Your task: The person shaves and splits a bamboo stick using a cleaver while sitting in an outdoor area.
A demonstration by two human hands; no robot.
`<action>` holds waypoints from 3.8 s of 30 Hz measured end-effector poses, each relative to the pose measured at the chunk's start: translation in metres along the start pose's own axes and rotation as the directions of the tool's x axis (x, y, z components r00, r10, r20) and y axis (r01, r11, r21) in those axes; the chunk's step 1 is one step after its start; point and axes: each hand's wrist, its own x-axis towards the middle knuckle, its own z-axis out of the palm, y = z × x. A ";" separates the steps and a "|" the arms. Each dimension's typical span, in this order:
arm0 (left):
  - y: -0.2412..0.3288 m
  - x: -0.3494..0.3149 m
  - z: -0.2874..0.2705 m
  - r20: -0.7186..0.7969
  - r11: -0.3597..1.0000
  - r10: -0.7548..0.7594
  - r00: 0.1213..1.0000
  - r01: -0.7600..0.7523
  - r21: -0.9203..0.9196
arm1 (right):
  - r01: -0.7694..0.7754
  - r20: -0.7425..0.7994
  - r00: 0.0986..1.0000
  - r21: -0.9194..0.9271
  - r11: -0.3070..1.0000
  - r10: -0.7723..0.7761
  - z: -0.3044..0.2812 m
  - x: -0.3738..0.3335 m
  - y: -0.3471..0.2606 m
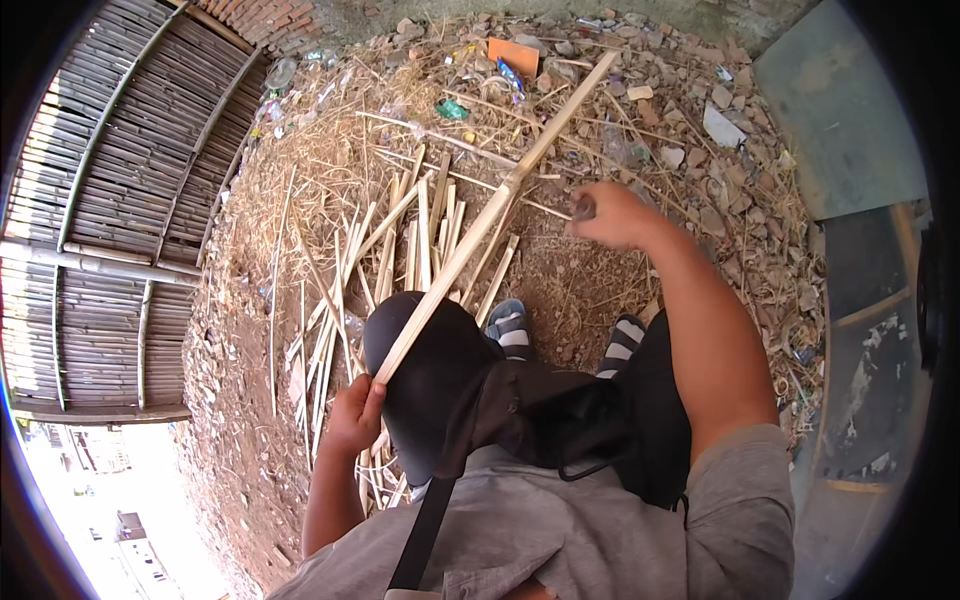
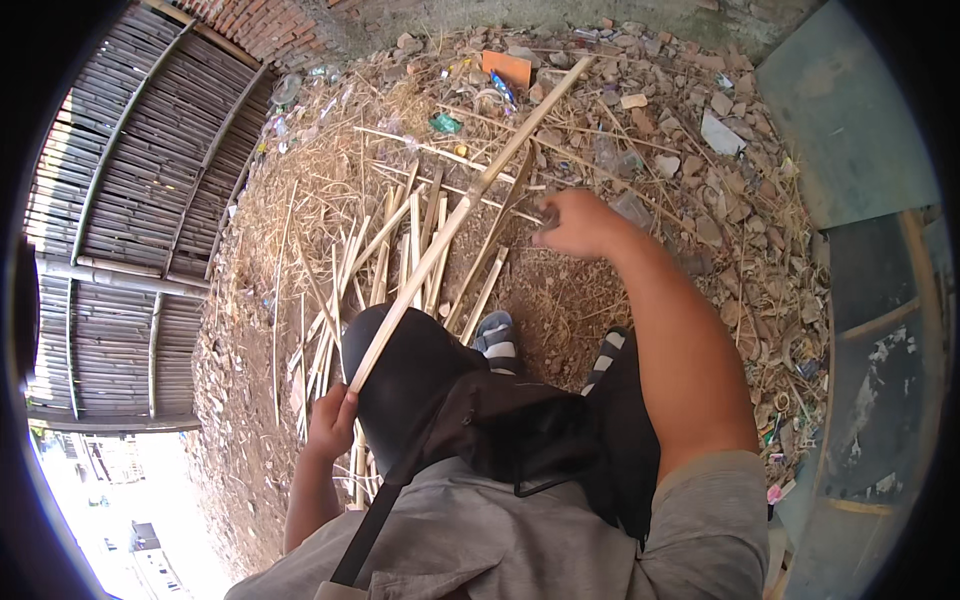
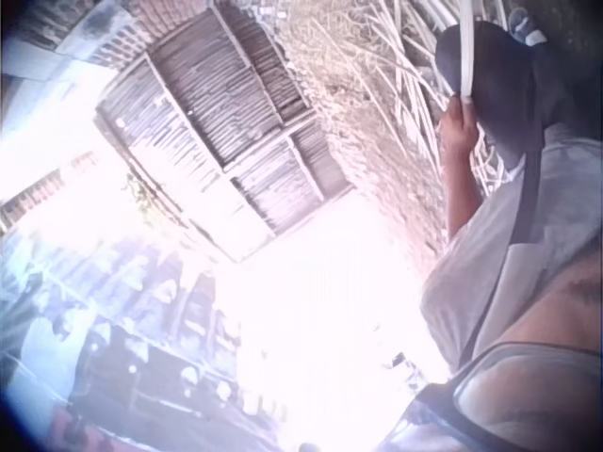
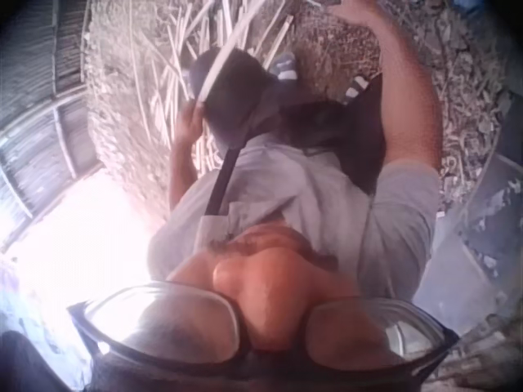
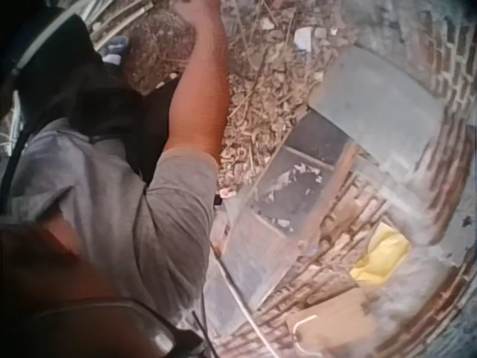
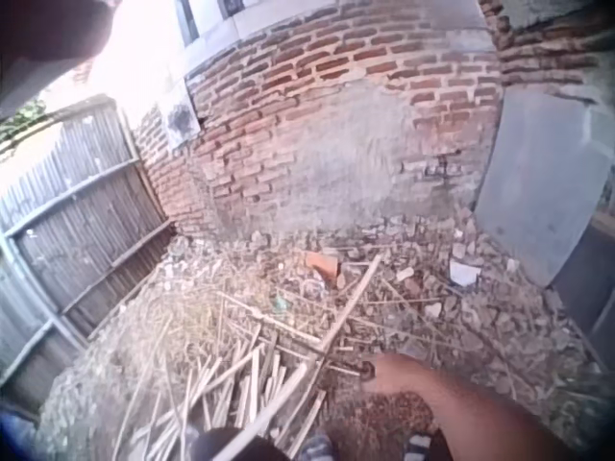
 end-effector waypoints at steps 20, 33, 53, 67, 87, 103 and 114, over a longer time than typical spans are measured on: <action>-0.006 -0.002 0.004 -0.074 0.993 0.020 0.997 -0.011 0.121 | 0.206 0.022 0.978 -0.273 0.940 -0.208 0.027 -0.019 -0.055; -0.007 -0.003 0.005 -0.137 0.981 0.073 0.988 -0.047 0.189 | 0.207 0.061 0.978 -0.237 0.949 -0.198 0.027 -0.019 -0.060; 0.010 -0.015 0.005 -0.256 0.900 0.151 0.955 -0.026 0.435 | 0.088 0.064 0.995 -0.283 0.955 -0.073 -0.017 -0.023 -0.029; 0.035 -0.024 0.004 -0.180 0.891 -0.032 0.983 0.110 0.440 | 0.050 -0.013 0.999 -0.123 0.991 -0.052 -0.015 -0.016 -0.006; 0.022 -0.017 -0.002 -0.112 0.853 -0.047 0.993 0.099 0.513 | 0.293 0.307 0.931 -0.311 0.904 -0.196 0.018 -0.023 -0.061; 0.019 -0.005 -0.009 -0.082 0.914 0.049 0.995 -0.012 0.406 | 0.058 0.033 0.998 0.020 0.998 -0.059 -0.004 0.004 0.003; 0.009 -0.007 -0.010 -0.066 0.913 0.102 0.993 -0.067 0.402 | 0.124 0.096 0.989 -0.066 0.990 -0.117 0.010 -0.010 -0.012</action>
